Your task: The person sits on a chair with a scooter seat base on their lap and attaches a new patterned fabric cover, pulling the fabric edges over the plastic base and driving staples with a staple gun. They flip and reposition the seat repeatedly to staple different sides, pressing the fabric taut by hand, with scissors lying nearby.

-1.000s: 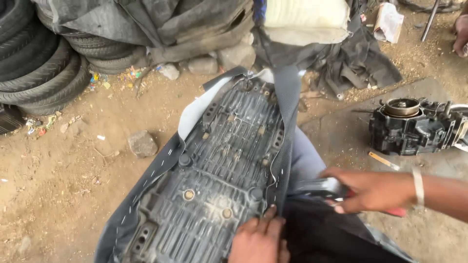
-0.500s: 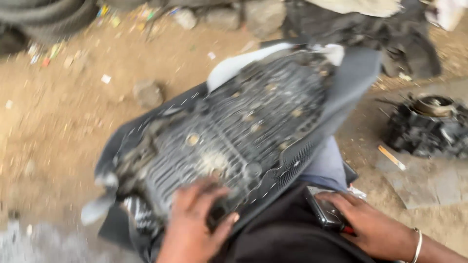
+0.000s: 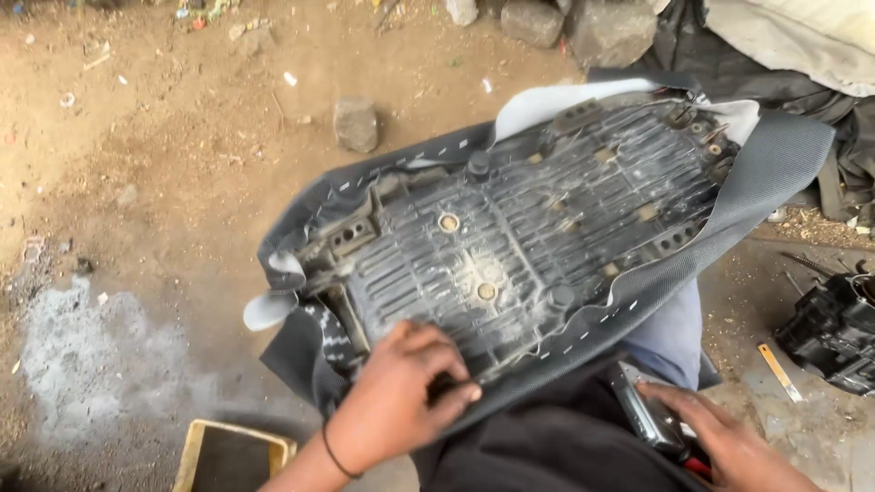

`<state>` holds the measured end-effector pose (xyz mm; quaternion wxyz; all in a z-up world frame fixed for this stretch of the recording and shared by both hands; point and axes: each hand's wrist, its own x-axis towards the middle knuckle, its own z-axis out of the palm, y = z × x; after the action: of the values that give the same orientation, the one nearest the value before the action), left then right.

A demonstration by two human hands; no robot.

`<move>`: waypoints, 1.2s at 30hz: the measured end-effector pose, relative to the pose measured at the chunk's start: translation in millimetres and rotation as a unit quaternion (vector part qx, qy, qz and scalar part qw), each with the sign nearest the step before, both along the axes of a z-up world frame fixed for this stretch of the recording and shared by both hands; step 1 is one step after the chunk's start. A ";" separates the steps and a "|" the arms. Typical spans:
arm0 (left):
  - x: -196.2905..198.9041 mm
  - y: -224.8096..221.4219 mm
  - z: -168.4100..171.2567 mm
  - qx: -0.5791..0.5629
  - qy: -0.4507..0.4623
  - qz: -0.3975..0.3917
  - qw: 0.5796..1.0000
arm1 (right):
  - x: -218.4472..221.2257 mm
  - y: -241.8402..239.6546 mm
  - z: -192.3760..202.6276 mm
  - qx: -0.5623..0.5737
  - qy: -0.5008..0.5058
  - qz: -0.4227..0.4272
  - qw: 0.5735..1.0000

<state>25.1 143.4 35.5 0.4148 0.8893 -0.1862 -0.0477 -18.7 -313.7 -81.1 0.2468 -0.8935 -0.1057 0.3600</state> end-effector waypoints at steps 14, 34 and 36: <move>-19.3 -105.1 -16.9 -0.039 0.040 0.083 0.995 | 17.1 31.8 100.6 0.026 0.085 0.084 0.992; -25.5 -111.7 -53.1 -0.018 -0.118 -0.095 0.988 | 158.4 106.2 137.4 -0.037 0.234 0.226 0.945; -24.1 -109.2 -53.1 -0.017 -0.141 -0.086 0.986 | 165.6 139.9 154.4 -0.112 0.275 0.210 0.932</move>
<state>1.0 34.2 -17.6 0.3940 0.8605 -0.3197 0.0459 146.9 -173.8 73.4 0.0837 -0.7388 -0.1777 0.6446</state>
